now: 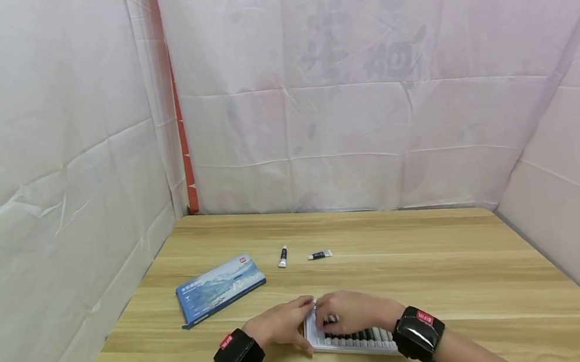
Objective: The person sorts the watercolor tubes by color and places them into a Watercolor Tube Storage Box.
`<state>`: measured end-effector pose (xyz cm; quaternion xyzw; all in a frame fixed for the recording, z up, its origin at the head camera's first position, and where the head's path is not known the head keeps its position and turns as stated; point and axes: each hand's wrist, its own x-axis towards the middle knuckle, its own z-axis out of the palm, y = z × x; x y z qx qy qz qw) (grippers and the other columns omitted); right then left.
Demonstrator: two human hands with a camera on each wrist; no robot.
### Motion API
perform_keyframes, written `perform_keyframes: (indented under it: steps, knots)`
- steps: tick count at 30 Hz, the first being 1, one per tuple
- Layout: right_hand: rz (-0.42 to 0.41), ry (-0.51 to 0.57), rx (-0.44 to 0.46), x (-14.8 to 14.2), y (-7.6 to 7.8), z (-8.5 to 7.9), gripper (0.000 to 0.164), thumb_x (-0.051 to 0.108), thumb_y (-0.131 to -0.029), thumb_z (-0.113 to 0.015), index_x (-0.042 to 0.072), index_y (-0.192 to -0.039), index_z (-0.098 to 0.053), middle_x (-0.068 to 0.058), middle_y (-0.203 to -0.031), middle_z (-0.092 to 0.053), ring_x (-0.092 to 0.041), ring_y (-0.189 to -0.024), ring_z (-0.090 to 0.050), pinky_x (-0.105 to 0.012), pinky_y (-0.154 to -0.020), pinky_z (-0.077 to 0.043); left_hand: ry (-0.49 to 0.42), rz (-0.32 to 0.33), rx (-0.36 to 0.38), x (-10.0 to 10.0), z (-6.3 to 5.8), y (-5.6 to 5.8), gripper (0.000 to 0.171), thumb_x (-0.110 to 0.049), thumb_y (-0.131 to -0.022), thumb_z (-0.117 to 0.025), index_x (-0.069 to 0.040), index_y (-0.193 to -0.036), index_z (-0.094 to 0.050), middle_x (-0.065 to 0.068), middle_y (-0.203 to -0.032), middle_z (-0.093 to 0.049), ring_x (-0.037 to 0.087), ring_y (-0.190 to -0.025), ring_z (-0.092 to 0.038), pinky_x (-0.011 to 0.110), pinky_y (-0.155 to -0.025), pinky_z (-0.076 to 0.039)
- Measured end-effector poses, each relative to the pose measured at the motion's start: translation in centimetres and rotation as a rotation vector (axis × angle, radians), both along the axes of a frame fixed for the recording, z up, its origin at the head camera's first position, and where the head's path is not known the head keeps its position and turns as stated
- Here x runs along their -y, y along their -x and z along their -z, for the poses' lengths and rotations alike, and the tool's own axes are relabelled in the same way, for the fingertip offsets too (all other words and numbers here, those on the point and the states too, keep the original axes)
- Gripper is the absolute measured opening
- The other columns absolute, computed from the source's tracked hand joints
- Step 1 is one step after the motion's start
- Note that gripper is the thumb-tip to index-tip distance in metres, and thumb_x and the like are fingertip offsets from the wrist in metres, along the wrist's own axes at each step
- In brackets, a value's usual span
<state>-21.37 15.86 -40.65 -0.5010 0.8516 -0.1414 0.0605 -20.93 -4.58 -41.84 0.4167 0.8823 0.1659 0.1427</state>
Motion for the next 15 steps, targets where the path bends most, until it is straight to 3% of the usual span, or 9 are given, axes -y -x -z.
perform_keyframes:
  steps: [2, 6, 10, 15]
  knots:
    - [0.047, 0.078, 0.006, -0.1, 1.1, -0.1, 0.013, 0.004, -0.082, -0.063, 0.011, -0.092, -0.068, 0.007, -0.094, -0.061, -0.004, -0.089, -0.056, -0.017, -0.077, -0.047, 0.003, 0.005, -0.010, 0.0, 0.0, 0.0, 0.094, -0.044, -0.069, -0.076, -0.001, -0.141, -0.033, 0.011, -0.144, -0.031, 0.020, -0.128, -0.034, 0.028, -0.102, -0.032]
    - [0.221, 0.175, -0.090, -0.4, 3.9, 0.2, 0.018, -0.004, -0.083, -0.059, 0.006, -0.096, -0.066, -0.001, -0.094, -0.061, -0.015, -0.087, -0.059, -0.026, -0.074, -0.051, 0.034, 0.006, -0.013, -0.1, 0.0, 0.0, 0.091, -0.044, -0.071, -0.075, -0.001, -0.140, -0.035, 0.010, -0.144, -0.031, 0.019, -0.128, -0.033, 0.028, -0.102, -0.031]
    - [0.371, 0.102, -0.210, -0.6, 6.8, 1.3, 0.026, -0.010, -0.082, -0.059, 0.002, -0.105, -0.062, -0.010, -0.102, -0.056, -0.025, -0.095, -0.056, -0.035, -0.078, -0.050, 0.050, 0.008, -0.011, -0.1, 0.0, -0.1, 0.089, -0.045, -0.072, -0.074, -0.002, -0.140, -0.036, 0.010, -0.144, -0.031, 0.019, -0.128, -0.033, 0.028, -0.102, -0.032]
    - [0.459, -0.014, -0.212, -0.5, 9.6, 2.3, 0.032, -0.011, -0.083, -0.058, 0.000, -0.113, -0.059, -0.015, -0.111, -0.054, -0.030, -0.101, -0.054, -0.038, -0.084, -0.047, 0.037, 0.002, 0.007, -0.2, 0.1, -0.3, 0.090, -0.046, -0.071, -0.073, -0.003, -0.140, -0.035, 0.010, -0.145, -0.030, 0.020, -0.129, -0.032, 0.029, -0.102, -0.032]
